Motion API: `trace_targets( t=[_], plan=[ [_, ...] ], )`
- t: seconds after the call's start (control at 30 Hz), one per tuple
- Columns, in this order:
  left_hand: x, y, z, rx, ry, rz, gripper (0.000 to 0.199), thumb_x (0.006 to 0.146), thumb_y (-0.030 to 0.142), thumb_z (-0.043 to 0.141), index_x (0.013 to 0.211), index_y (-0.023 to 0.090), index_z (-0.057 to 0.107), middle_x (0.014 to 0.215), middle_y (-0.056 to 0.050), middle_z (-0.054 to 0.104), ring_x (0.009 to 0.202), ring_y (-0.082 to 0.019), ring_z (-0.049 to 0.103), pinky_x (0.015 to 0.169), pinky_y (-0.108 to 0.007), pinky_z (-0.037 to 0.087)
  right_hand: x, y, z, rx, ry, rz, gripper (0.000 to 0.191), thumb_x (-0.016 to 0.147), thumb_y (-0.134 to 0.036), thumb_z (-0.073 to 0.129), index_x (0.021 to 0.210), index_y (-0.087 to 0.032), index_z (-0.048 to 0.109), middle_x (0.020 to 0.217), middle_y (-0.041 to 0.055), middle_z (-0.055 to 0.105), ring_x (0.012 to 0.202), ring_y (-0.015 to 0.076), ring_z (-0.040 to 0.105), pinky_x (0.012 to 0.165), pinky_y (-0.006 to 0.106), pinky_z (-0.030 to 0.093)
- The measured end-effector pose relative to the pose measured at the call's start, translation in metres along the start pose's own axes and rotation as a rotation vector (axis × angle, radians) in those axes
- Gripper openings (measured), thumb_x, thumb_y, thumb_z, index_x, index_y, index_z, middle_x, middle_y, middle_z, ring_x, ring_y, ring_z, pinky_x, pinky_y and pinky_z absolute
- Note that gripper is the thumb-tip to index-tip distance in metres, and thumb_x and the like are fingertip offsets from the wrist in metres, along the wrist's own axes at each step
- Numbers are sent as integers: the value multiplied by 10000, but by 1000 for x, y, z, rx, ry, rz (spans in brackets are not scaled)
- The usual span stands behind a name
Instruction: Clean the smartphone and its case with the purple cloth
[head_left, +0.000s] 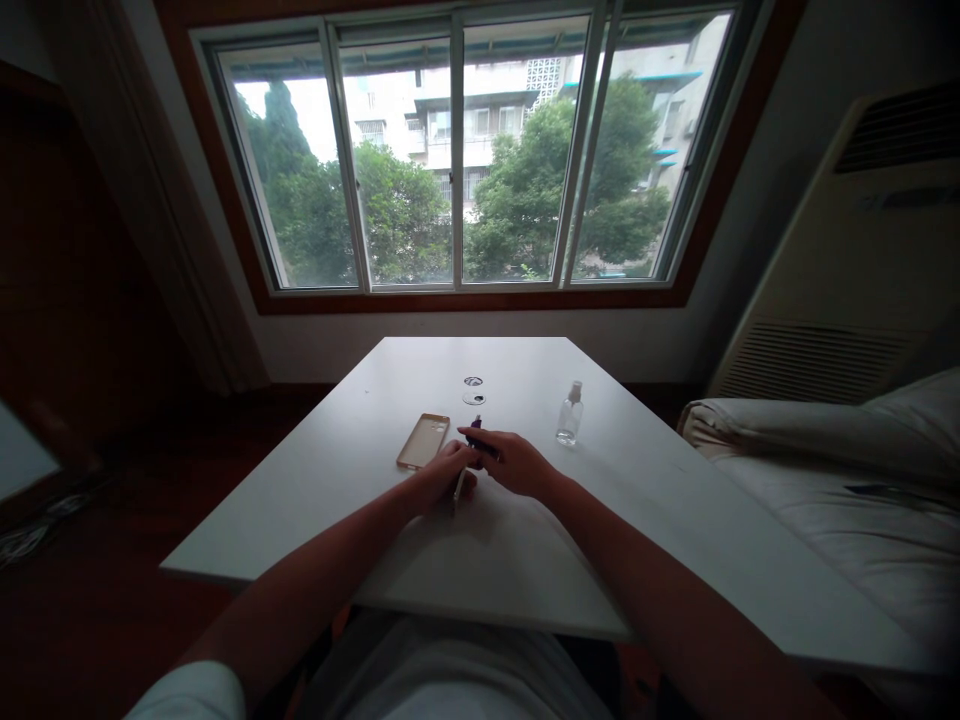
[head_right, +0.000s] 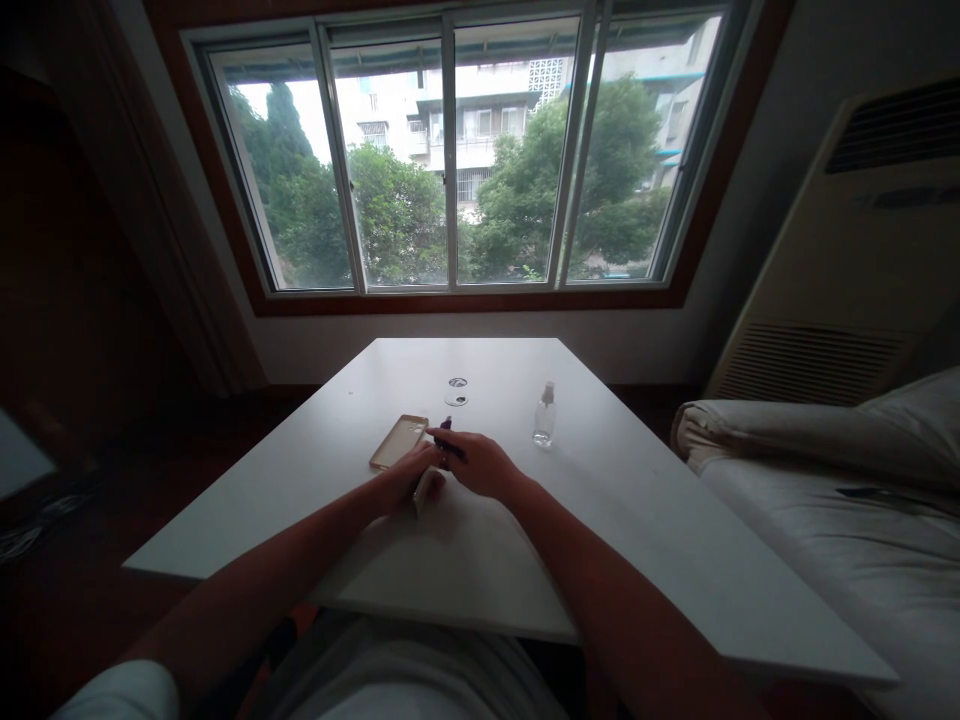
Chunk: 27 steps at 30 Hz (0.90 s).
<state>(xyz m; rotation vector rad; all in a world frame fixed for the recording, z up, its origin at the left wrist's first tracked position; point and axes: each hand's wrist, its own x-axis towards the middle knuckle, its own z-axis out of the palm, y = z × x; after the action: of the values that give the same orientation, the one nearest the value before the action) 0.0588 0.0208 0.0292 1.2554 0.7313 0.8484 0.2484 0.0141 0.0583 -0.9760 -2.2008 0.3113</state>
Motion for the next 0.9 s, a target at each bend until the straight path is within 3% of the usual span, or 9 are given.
trace_targets(
  t=[0.3,0.47,0.9],
  plan=[
    [-1,4,3,9,21,-30,357,859,438,634,1017,187,437,955,-36,585,610,-112,591,473,-245,471,1,1,2,-1,15,-12,539,893,-154,547,1415,-281,600,1200,65,722,930,191,701,834,295,537],
    [-2,5,3,17,35,-28,387,847,466,647,1020,182,447,1044,-56,589,620,-108,591,471,-244,466,1,4,2,-46,36,70,578,910,-156,520,1471,-297,538,1028,43,745,785,160,662,730,264,505],
    [-4,5,4,24,33,-33,394,854,480,645,1020,183,447,1095,-86,586,647,-117,602,491,-258,483,1,6,3,-57,39,74,578,916,-176,529,1484,-285,522,999,51,734,754,157,636,712,261,491]
  ],
)
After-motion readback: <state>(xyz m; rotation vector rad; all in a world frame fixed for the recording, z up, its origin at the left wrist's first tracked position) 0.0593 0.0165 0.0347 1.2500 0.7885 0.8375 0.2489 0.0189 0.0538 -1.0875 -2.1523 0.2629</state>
